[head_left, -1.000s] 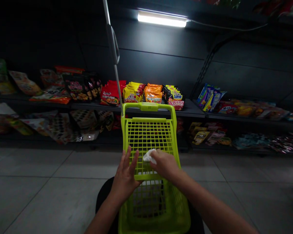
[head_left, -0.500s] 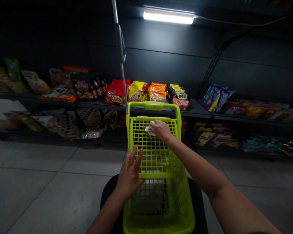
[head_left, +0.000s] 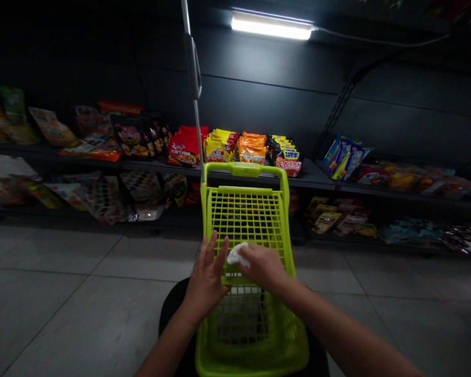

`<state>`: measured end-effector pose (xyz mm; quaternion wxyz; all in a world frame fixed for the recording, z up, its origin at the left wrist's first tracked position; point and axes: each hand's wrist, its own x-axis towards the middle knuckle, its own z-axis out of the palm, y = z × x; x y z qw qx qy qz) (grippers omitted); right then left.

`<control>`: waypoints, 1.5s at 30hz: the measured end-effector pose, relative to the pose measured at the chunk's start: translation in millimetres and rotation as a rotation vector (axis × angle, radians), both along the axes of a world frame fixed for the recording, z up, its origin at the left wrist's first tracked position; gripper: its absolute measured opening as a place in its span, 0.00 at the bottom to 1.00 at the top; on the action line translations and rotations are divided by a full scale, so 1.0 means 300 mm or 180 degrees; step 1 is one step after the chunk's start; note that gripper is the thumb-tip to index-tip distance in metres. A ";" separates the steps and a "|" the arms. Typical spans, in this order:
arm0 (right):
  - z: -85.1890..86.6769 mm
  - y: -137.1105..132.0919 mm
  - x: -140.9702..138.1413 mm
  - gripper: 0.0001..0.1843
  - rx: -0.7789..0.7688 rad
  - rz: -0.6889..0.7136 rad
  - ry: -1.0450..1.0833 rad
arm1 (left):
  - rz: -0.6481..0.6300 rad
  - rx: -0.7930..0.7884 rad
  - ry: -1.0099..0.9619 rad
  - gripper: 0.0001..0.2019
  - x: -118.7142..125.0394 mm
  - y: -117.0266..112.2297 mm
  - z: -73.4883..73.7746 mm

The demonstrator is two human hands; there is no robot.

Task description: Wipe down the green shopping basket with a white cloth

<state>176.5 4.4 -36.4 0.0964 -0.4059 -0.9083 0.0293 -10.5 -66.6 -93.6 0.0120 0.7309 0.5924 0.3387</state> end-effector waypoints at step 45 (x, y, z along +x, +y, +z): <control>0.153 0.543 -0.301 0.14 0.0565 -0.0716 -0.0142 | -0.0022 0.0135 -0.0223 0.68 -0.011 0.023 -0.010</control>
